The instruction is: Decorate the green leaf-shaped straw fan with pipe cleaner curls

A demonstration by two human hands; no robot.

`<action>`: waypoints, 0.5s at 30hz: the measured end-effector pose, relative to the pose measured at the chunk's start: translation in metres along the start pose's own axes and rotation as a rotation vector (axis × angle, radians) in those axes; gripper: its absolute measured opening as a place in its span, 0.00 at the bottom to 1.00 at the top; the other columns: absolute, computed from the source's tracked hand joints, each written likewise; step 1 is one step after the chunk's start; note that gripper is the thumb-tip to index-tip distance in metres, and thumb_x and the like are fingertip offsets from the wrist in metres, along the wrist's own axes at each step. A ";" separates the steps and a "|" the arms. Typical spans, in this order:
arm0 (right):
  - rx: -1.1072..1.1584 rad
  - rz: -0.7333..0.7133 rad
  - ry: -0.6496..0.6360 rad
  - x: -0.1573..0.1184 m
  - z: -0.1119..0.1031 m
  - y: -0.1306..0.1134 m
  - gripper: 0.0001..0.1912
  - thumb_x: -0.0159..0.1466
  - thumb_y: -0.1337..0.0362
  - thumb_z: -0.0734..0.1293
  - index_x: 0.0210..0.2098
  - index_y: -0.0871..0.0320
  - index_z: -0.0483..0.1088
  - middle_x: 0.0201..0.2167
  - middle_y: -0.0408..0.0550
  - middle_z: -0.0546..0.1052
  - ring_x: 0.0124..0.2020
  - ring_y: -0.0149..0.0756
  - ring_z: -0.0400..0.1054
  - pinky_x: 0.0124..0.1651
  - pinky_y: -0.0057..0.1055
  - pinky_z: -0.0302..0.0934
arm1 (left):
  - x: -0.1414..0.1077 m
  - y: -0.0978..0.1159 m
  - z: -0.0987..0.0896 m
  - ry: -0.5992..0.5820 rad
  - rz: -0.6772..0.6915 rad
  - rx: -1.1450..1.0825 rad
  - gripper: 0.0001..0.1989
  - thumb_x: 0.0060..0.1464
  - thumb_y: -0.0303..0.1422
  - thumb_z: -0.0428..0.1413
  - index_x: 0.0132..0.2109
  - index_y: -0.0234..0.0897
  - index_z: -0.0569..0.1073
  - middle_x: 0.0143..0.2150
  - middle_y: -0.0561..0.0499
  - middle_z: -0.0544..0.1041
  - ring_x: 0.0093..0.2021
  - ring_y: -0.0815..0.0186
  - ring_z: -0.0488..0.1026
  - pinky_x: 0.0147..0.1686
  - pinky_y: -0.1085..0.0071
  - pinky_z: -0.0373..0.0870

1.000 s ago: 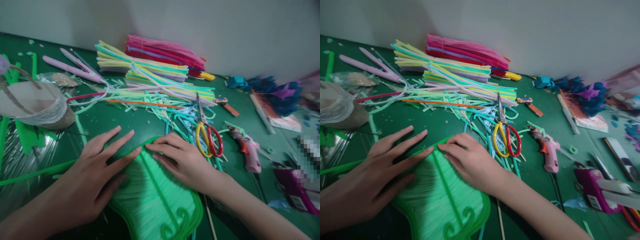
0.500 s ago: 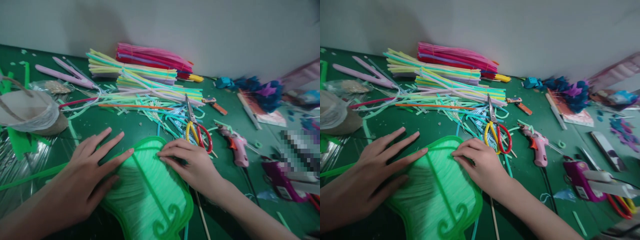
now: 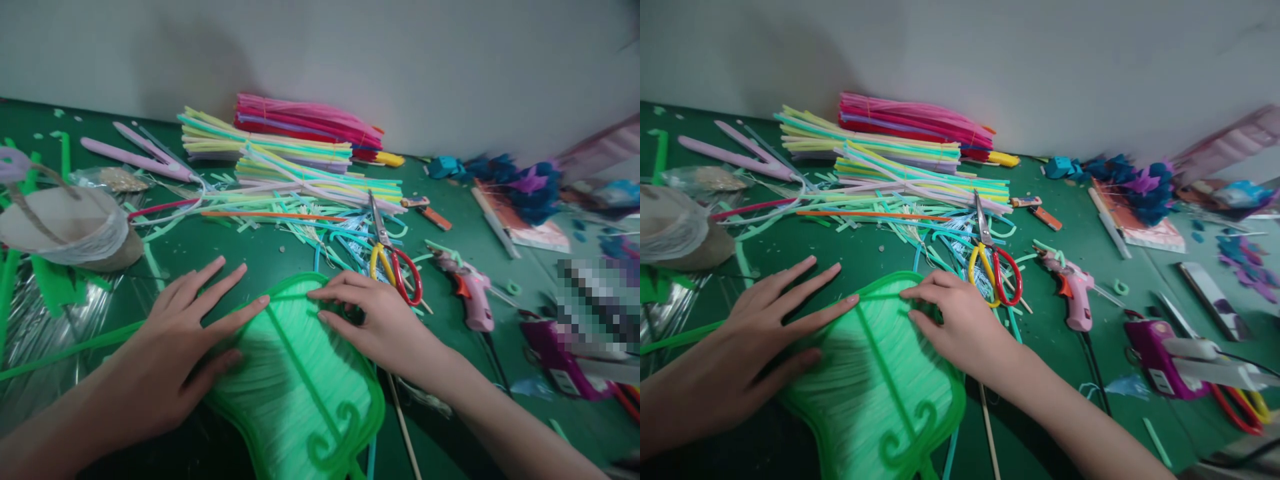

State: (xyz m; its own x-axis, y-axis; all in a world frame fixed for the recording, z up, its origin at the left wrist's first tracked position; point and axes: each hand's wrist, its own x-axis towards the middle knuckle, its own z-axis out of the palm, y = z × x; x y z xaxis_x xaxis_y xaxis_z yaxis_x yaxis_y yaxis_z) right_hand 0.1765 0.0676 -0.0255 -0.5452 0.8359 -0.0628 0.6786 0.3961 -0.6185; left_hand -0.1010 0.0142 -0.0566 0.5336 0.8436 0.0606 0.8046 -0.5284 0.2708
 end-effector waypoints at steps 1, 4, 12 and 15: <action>-0.002 -0.001 -0.010 0.000 -0.002 0.000 0.13 0.63 0.69 0.68 0.47 0.57 0.76 0.40 0.48 0.77 0.41 0.36 0.73 0.46 0.34 0.67 | 0.000 -0.001 0.000 -0.001 0.007 -0.003 0.30 0.61 0.39 0.49 0.69 0.57 0.55 0.74 0.52 0.47 0.71 0.41 0.43 0.60 0.38 0.53; -0.002 0.009 -0.023 0.001 -0.005 -0.001 0.13 0.62 0.69 0.69 0.46 0.55 0.76 0.42 0.48 0.76 0.41 0.35 0.73 0.45 0.33 0.67 | -0.001 -0.005 -0.001 -0.021 0.020 0.002 0.33 0.58 0.45 0.54 0.69 0.59 0.54 0.75 0.52 0.45 0.71 0.39 0.43 0.60 0.36 0.53; -0.003 0.009 -0.037 0.000 -0.003 -0.001 0.11 0.61 0.69 0.70 0.44 0.56 0.76 0.42 0.48 0.78 0.45 0.38 0.72 0.48 0.36 0.66 | 0.000 -0.006 -0.001 -0.042 -0.010 0.020 0.36 0.56 0.50 0.55 0.69 0.60 0.53 0.75 0.49 0.45 0.72 0.40 0.42 0.60 0.37 0.54; -0.004 -0.004 -0.044 0.000 -0.003 -0.001 0.11 0.61 0.68 0.70 0.44 0.56 0.76 0.41 0.48 0.78 0.45 0.39 0.72 0.49 0.36 0.66 | 0.000 -0.004 0.000 -0.017 0.002 0.025 0.35 0.55 0.50 0.55 0.68 0.59 0.55 0.74 0.47 0.47 0.71 0.39 0.43 0.59 0.37 0.55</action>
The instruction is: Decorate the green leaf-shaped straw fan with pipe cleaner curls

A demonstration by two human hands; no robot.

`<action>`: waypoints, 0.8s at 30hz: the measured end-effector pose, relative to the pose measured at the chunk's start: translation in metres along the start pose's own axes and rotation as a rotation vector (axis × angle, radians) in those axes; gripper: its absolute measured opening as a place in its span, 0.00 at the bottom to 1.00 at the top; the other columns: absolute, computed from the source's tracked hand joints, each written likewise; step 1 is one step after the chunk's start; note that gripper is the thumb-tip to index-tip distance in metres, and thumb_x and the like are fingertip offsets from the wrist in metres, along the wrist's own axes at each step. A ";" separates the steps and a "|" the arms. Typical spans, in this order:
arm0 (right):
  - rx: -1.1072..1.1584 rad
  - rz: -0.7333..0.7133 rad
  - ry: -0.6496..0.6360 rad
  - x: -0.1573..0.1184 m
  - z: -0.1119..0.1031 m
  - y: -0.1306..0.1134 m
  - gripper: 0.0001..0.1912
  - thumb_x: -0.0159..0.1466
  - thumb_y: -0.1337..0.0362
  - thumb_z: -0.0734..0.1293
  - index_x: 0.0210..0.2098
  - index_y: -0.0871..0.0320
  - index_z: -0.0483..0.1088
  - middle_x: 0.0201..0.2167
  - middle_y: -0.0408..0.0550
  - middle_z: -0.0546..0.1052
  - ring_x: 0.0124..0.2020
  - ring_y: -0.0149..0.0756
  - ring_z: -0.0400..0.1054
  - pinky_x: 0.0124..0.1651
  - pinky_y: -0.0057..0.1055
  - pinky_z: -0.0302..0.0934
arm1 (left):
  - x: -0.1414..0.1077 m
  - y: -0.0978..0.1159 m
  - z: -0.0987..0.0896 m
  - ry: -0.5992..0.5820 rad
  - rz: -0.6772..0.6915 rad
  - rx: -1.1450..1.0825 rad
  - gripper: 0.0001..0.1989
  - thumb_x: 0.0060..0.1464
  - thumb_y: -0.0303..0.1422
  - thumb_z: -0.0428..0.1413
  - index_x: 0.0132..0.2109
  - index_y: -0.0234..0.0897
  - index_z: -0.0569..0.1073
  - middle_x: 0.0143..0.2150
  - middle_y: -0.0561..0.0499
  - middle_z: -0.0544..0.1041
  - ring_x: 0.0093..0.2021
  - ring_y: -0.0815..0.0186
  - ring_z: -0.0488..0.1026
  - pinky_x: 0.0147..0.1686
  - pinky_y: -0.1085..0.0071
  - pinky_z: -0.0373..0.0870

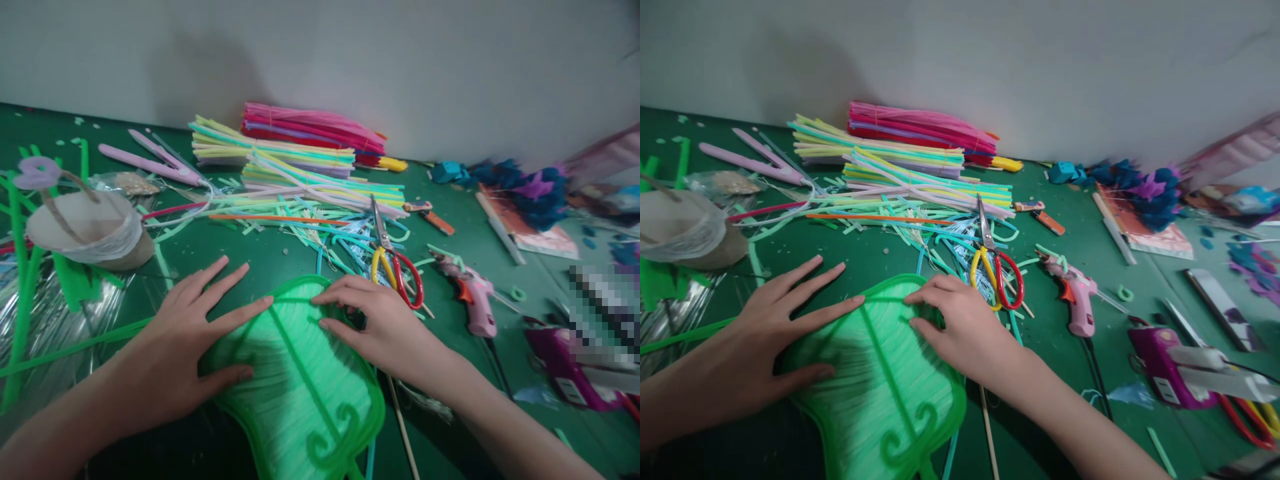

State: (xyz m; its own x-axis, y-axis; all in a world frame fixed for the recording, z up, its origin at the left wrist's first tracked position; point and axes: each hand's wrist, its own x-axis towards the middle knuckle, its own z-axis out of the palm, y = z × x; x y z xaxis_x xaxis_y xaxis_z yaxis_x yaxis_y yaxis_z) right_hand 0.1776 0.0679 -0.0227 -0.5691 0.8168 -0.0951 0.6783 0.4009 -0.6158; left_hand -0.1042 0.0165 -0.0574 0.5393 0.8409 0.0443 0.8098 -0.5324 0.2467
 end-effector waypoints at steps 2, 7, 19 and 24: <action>0.000 -0.001 -0.003 0.000 0.000 0.000 0.11 0.61 0.68 0.71 0.44 0.56 0.76 0.41 0.48 0.78 0.46 0.39 0.72 0.49 0.37 0.66 | 0.000 0.001 0.000 0.020 -0.005 -0.002 0.35 0.54 0.50 0.56 0.67 0.59 0.57 0.74 0.47 0.48 0.71 0.38 0.44 0.59 0.36 0.55; -0.014 -0.011 -0.006 0.000 0.002 0.001 0.11 0.61 0.69 0.70 0.45 0.57 0.75 0.42 0.49 0.77 0.47 0.41 0.71 0.51 0.41 0.66 | 0.002 -0.002 0.000 0.046 -0.001 0.001 0.34 0.53 0.49 0.58 0.66 0.62 0.59 0.73 0.48 0.50 0.70 0.35 0.46 0.58 0.35 0.54; -0.057 0.004 -0.025 0.001 0.000 -0.002 0.11 0.61 0.69 0.70 0.44 0.56 0.76 0.42 0.50 0.77 0.47 0.42 0.72 0.48 0.39 0.67 | 0.004 -0.002 -0.002 0.046 -0.006 0.015 0.35 0.50 0.51 0.59 0.65 0.63 0.61 0.73 0.49 0.52 0.70 0.34 0.46 0.59 0.34 0.51; -0.051 0.000 -0.014 0.001 0.001 -0.002 0.11 0.61 0.69 0.70 0.44 0.57 0.75 0.41 0.50 0.77 0.46 0.41 0.71 0.48 0.39 0.66 | 0.003 -0.002 -0.004 0.018 -0.018 0.007 0.34 0.52 0.52 0.58 0.65 0.62 0.61 0.73 0.48 0.52 0.71 0.36 0.44 0.59 0.34 0.52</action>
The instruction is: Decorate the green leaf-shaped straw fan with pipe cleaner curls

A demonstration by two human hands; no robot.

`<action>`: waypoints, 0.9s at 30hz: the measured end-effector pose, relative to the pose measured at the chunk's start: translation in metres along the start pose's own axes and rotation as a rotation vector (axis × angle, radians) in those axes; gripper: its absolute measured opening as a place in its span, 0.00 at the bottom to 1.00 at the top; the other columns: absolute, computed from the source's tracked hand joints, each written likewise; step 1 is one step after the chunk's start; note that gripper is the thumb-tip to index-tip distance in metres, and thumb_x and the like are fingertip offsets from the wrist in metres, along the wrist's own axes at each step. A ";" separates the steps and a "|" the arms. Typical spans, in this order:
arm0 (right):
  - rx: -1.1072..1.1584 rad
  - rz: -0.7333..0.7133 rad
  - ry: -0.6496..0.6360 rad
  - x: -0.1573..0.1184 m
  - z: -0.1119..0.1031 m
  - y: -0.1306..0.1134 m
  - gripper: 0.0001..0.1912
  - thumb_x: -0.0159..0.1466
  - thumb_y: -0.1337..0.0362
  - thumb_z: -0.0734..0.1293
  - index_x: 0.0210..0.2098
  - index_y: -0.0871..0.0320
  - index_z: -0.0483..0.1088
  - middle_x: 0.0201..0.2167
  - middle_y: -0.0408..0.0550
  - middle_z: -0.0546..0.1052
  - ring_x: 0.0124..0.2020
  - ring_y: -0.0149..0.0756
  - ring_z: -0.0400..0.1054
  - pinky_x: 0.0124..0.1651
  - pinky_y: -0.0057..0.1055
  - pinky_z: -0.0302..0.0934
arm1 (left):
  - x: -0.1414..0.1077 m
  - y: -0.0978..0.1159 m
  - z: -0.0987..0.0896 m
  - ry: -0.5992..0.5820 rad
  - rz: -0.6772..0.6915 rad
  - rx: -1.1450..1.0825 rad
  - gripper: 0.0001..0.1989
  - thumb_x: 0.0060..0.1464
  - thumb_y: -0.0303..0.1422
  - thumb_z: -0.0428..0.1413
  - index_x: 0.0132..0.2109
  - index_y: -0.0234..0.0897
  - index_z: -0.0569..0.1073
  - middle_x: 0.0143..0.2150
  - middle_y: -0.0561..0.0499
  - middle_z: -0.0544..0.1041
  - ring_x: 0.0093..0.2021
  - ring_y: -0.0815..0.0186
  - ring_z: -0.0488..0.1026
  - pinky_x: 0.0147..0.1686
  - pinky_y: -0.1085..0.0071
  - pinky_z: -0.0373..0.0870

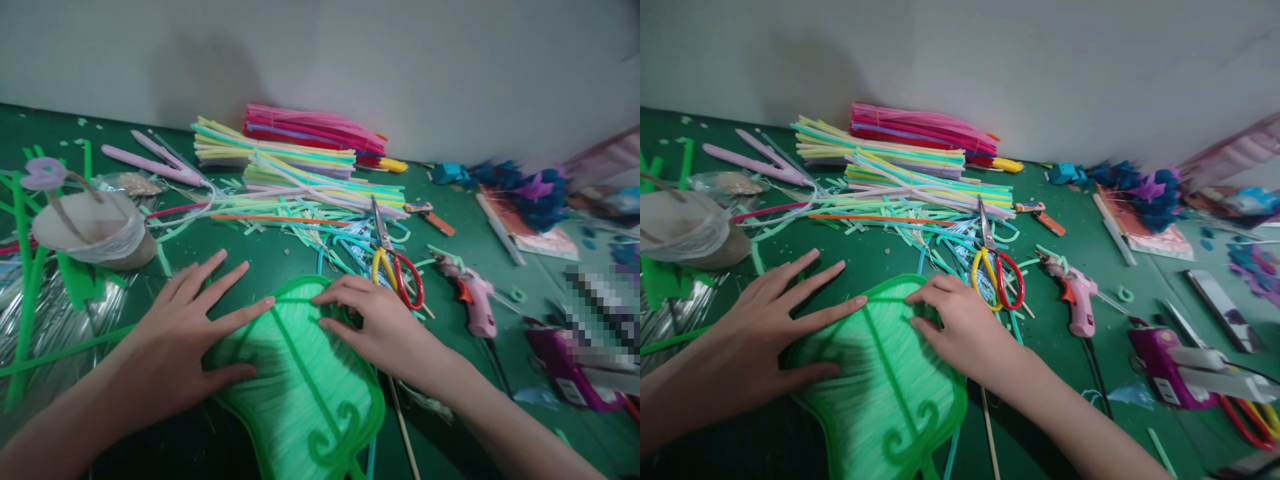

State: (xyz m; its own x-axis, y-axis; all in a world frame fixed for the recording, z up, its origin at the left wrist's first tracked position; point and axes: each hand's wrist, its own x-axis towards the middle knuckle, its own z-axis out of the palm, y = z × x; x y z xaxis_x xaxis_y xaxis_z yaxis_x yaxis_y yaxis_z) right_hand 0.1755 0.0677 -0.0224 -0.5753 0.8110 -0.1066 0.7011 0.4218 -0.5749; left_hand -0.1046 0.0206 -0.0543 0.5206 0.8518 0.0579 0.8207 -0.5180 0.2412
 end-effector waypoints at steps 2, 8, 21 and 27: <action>0.006 -0.004 0.014 0.000 0.001 0.000 0.12 0.61 0.70 0.70 0.44 0.57 0.75 0.41 0.50 0.77 0.46 0.41 0.72 0.48 0.39 0.67 | -0.002 -0.001 0.000 -0.018 -0.001 -0.023 0.35 0.52 0.52 0.58 0.66 0.61 0.60 0.74 0.48 0.49 0.71 0.37 0.43 0.60 0.34 0.52; 0.042 0.020 0.091 -0.012 -0.003 -0.003 0.16 0.61 0.66 0.71 0.49 0.55 0.73 0.45 0.49 0.77 0.47 0.40 0.72 0.51 0.39 0.67 | -0.007 -0.010 -0.006 0.011 -0.068 -0.269 0.36 0.52 0.50 0.60 0.66 0.53 0.60 0.73 0.46 0.51 0.72 0.42 0.43 0.63 0.41 0.51; 0.055 0.317 0.156 -0.109 -0.008 -0.011 0.13 0.68 0.58 0.61 0.28 0.54 0.65 0.23 0.42 0.73 0.24 0.35 0.68 0.28 0.30 0.59 | -0.032 0.026 -0.054 0.269 -0.759 -0.491 0.20 0.57 0.52 0.50 0.31 0.43 0.75 0.34 0.54 0.82 0.38 0.57 0.76 0.41 0.67 0.69; 0.171 0.287 0.105 -0.141 0.024 -0.025 0.16 0.71 0.58 0.53 0.28 0.52 0.60 0.22 0.43 0.72 0.25 0.37 0.70 0.27 0.30 0.60 | -0.055 0.055 -0.039 0.147 -0.872 -0.854 0.24 0.53 0.56 0.54 0.45 0.42 0.73 0.44 0.44 0.81 0.44 0.51 0.78 0.32 0.64 0.74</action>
State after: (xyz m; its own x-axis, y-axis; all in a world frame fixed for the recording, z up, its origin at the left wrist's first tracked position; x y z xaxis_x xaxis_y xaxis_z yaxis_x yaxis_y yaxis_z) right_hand 0.2287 -0.0669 -0.0129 -0.3117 0.9279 -0.2046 0.7423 0.1033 -0.6621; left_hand -0.0977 -0.0519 -0.0064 -0.2015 0.9167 -0.3449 0.4344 0.3993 0.8074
